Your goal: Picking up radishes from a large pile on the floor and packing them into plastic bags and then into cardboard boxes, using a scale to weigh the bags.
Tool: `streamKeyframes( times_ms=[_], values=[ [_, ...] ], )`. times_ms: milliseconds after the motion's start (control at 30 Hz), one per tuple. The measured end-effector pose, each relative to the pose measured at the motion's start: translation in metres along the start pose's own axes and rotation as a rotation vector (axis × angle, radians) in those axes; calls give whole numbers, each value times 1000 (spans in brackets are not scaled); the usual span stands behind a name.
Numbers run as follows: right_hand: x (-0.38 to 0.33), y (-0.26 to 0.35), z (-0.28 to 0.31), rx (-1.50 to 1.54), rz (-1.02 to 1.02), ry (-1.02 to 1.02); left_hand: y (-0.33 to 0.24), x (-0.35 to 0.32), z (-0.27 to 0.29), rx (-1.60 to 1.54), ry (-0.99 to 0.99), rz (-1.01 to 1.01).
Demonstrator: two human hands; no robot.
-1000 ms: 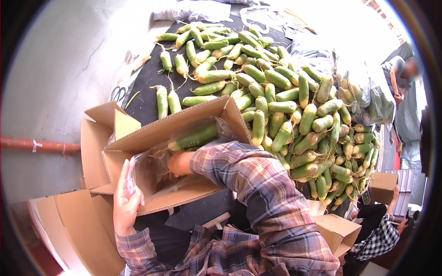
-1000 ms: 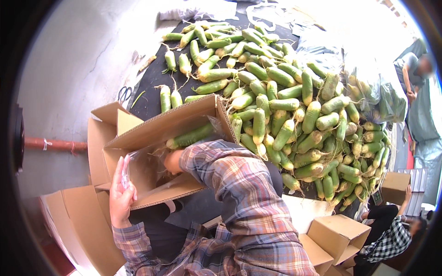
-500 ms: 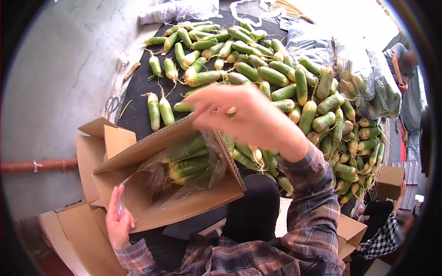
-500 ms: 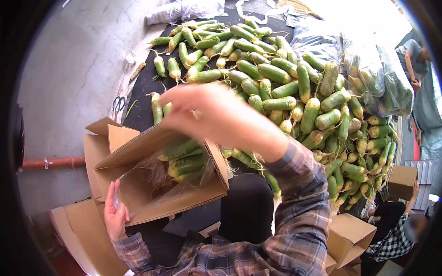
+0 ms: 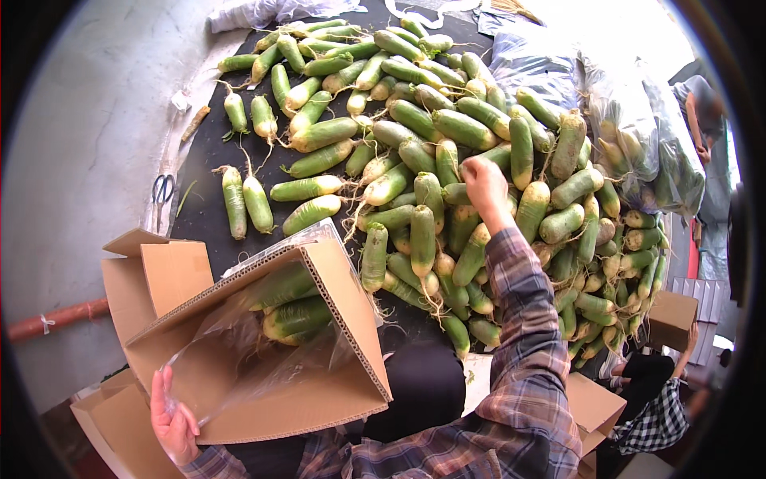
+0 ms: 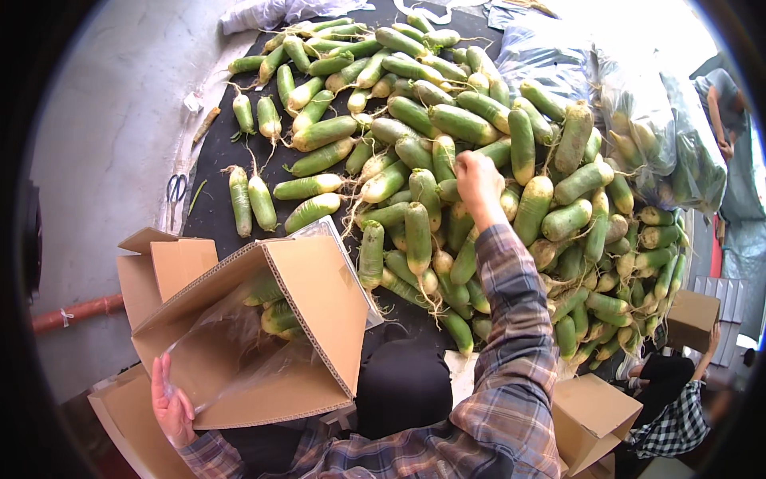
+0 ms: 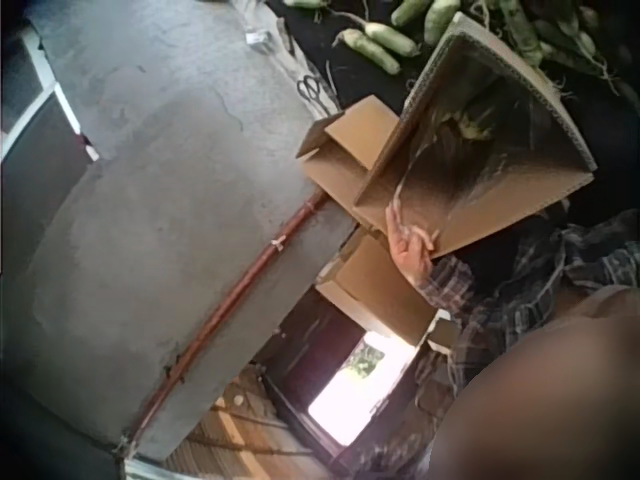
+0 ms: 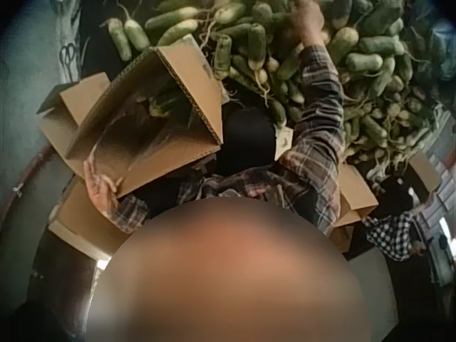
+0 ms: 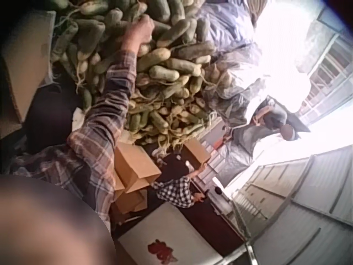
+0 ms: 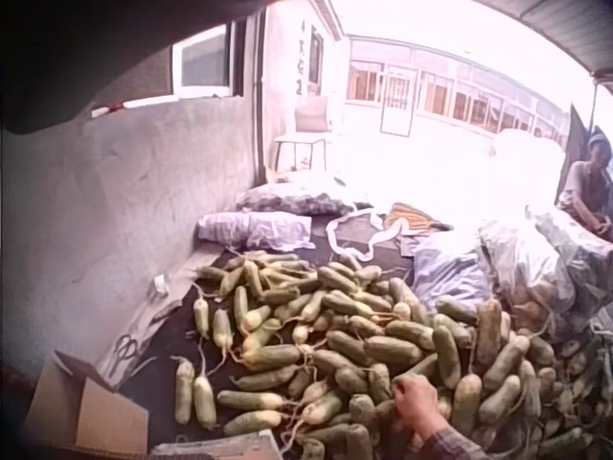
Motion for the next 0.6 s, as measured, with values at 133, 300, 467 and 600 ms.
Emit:
streamKeyframes(
  times_ms=[133,300,467,600],
  values=[
    [63,33,-14,-277,198,-91,0,-1,2,2,-27,9],
    [108,19,-50,-551,279,-163,5,0,5,45,-80,66],
    [113,16,-69,-485,93,168,-10,13,-20,171,141,8],
    [98,29,-40,-469,141,145,-13,15,-21,159,147,4]
  ],
)
Point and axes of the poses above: each hand's wrist, its own x-axis towards the middle knuckle, its own z-axis out of the back of the hand, y = z × x, the point moved 7 cm from there along x, towards the middle knuckle
